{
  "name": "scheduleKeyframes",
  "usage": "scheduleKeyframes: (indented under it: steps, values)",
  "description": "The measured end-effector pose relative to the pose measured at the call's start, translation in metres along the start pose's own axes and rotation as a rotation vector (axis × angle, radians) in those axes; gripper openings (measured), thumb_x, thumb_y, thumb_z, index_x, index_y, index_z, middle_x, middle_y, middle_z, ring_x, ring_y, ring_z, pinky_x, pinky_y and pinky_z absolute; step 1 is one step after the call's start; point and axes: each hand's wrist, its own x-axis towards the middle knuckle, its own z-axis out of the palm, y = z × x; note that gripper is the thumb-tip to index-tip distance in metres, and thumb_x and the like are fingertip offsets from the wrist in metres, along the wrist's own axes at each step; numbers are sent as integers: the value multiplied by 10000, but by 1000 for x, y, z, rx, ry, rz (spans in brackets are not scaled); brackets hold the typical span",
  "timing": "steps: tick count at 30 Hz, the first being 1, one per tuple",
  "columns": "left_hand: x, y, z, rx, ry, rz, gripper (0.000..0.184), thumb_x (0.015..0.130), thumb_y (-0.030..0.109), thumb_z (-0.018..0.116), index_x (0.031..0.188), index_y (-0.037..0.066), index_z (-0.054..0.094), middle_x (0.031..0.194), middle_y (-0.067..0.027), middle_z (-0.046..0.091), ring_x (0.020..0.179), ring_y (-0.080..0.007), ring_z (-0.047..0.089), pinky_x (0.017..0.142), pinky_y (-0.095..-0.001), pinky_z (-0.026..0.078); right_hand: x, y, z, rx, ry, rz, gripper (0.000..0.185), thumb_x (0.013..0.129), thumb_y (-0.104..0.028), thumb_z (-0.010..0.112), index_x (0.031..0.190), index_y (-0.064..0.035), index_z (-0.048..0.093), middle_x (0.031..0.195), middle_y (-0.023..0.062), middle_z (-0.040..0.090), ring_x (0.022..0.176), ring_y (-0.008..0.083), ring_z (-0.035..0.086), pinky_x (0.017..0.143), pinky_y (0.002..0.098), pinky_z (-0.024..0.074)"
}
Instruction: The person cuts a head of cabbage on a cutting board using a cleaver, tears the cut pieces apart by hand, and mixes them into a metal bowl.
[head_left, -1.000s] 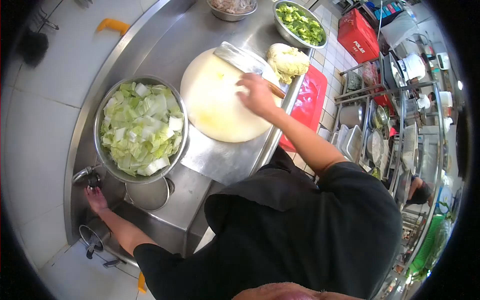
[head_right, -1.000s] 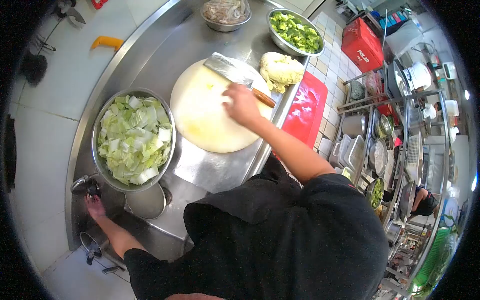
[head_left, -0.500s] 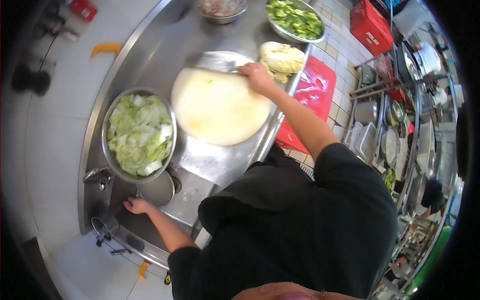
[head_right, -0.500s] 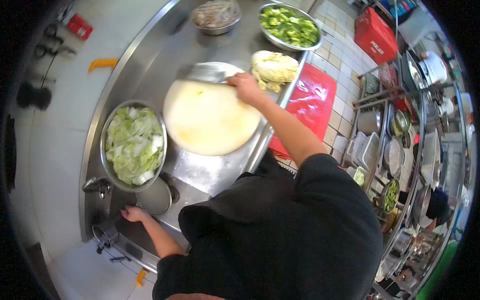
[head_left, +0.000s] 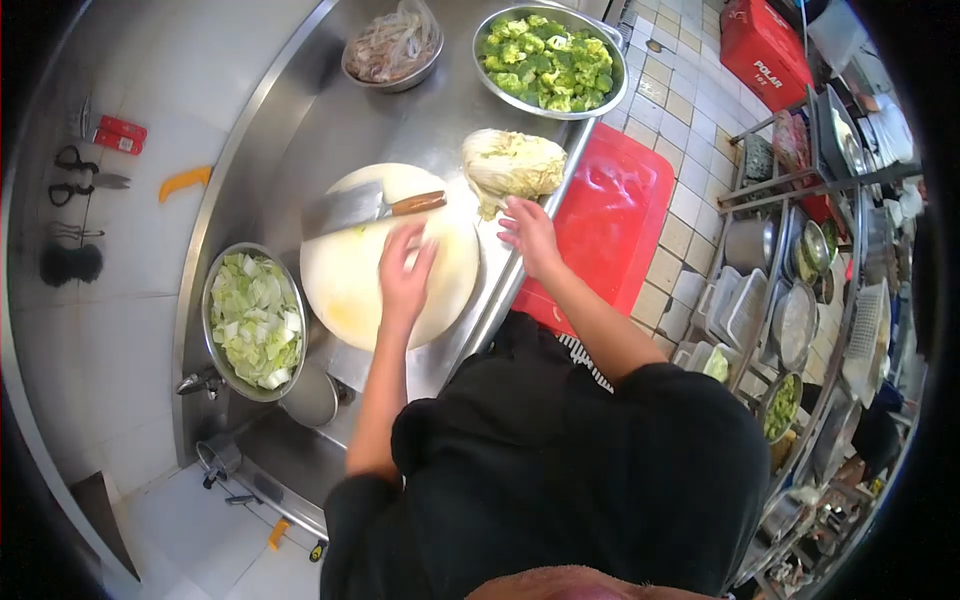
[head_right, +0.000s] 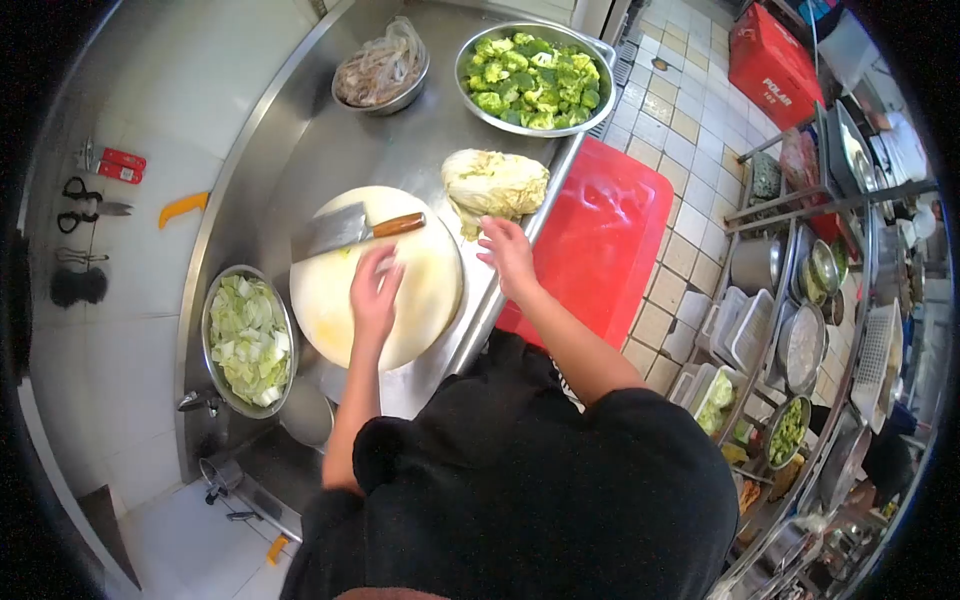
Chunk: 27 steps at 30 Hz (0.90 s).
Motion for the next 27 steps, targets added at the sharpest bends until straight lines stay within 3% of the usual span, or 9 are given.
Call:
scheduleKeyframes:
  steps: [4, 6, 9, 13, 17, 20, 23, 26, 27]
  values:
    - [157, -29, 95, 227, -163, -85, 508, 967, 389, 635, 1304, 11, 606, 1271, -164, 623, 1191, -272, 591, 983, -376, 485, 31, -14, -23, 256, -3, 183, 996, 881, -523, 729, 1557, -39, 180, 1536, 281, 253, 1314, 388, 450, 1001, 506, 478]
    - [205, -68, 133, 445, -138, -153, 630, 934, 518, 619, 1296, 1, 611, 1295, -215, 610, 1205, -316, 585, 997, -391, 471, 40, -21, -16, 329, 20, 177, 1068, 847, -561, 747, 1577, -62, 148, 1583, 269, 174, 1412, 428, 334, 1061, 546, 424]
    - [230, -91, 150, 378, -486, -529, 663, 905, 533, 634, 1292, -4, 613, 1300, -248, 602, 1225, -339, 573, 1021, -387, 451, 58, -21, -10, 445, 39, 194, 1061, 830, -628, 724, 1575, -103, 181, 1613, 198, 189, 1442, 473, 261, 1102, 637, 331]
    - [167, -56, 145, 355, -169, -364, 661, 886, 468, 671, 1302, -37, 576, 1324, -242, 576, 1250, -353, 541, 1060, -390, 415, 58, -28, -13, 598, -122, 163, 972, 864, -675, 638, 1546, -101, 253, 1578, 135, 333, 1434, 415, 321, 1149, 639, 254]
    - [84, -36, 145, 256, 190, -45, 642, 824, 312, 782, 1281, -46, 507, 1259, -240, 547, 1200, -386, 517, 1072, -430, 394, 58, -30, -27, 703, -266, 57, 838, 903, -607, 636, 1504, -95, 353, 1493, 115, 464, 1379, 301, 435, 1153, 555, 313]
    - [47, 14, 133, 303, 213, 111, 891, 706, 392, 885, 1357, -16, 433, 1343, -211, 440, 1223, -391, 480, 1091, -447, 377, 33, -47, -22, 494, -317, -88, 849, 885, -609, 659, 1487, -83, 376, 1474, 91, 484, 1363, 281, 455, 1146, 488, 350]
    - [27, 39, 98, 388, 195, 103, 944, 672, 421, 904, 1384, 23, 428, 1359, -181, 427, 1231, -338, 487, 1077, -462, 396, 0, -75, 3, 442, -388, -129, 894, 866, -644, 651, 1493, -68, 378, 1476, 108, 488, 1352, 290, 471, 1143, 466, 377]
    - [8, 38, 43, 63, 195, 109, 905, 676, 370, 903, 1387, 58, 437, 1282, -161, 472, 1231, -311, 475, 1012, -437, 436, -14, -84, 28, 340, -551, -165, 941, 840, -670, 664, 1500, -68, 370, 1470, 105, 493, 1343, 289, 482, 1132, 469, 392]
    - [-3, 41, 22, -129, 241, -56, 909, 689, 412, 896, 1387, 60, 431, 1316, -136, 469, 1239, -275, 466, 1012, -412, 432, -17, -81, 39, 323, -586, -136, 974, 821, -694, 669, 1502, -67, 366, 1466, 105, 495, 1340, 294, 485, 1118, 466, 412]
